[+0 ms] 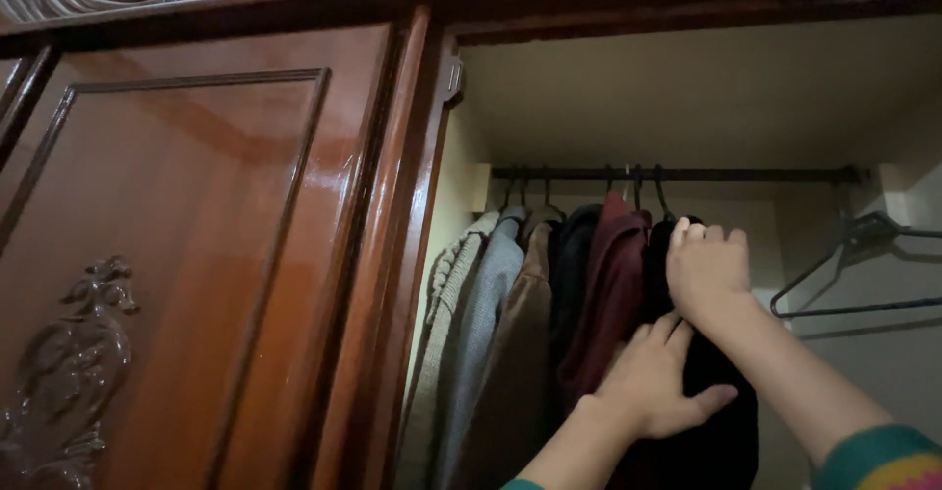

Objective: The person opens a wooden wardrobe and removes several garments on hangers one by one, placing them on a nearby bed. The person repeats this process multiple times, selecting different jackets and tops from the wardrobe and stacking them on the bed.

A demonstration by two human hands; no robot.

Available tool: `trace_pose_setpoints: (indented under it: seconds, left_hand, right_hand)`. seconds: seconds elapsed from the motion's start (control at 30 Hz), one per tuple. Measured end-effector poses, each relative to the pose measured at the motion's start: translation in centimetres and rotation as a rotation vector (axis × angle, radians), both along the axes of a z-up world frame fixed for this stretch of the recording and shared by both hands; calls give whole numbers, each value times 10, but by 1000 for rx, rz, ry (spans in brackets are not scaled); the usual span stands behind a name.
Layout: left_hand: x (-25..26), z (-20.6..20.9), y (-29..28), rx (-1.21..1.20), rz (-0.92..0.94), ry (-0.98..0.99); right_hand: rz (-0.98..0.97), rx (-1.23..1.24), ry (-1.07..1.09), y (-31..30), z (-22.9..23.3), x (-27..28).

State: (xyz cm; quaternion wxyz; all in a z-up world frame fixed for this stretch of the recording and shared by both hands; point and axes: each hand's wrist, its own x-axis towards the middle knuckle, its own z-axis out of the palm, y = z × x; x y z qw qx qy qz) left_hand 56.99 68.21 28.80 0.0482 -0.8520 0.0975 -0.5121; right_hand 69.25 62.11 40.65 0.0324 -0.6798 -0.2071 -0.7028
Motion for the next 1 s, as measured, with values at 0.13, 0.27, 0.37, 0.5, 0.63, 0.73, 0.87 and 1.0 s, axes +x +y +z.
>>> trace_pose_setpoints:
  seconds: [0.13, 0.27, 0.37, 0.5, 0.63, 0.73, 0.87, 1.0]
  left_hand:
    - [-3, -5, 6, 9, -14, -43]
    - [-11, -2, 8, 279, 213, -262]
    - [-17, 9, 2, 445, 417, -497]
    - [-23, 34, -8, 434, 780, -513]
    - [-22, 64, -16, 382, 940, -432]
    - [-21, 78, -16, 360, 976, -322]
    - [-18, 84, -14, 340, 956, -274]
    - [-10, 81, -11, 357, 918, -303]
  right_hand:
    - [-98, -25, 112, 11, 13, 9]
    - [-50, 89, 87, 26, 32, 43]
    - [130, 113, 220, 22, 44, 63]
    - [140, 26, 367, -6, 41, 47]
    - [233, 58, 500, -33, 31, 19]
    - [332, 120, 593, -41, 32, 20]
    - [423, 214, 686, -35, 43, 47]
    - [565, 327, 857, -7, 58, 93]
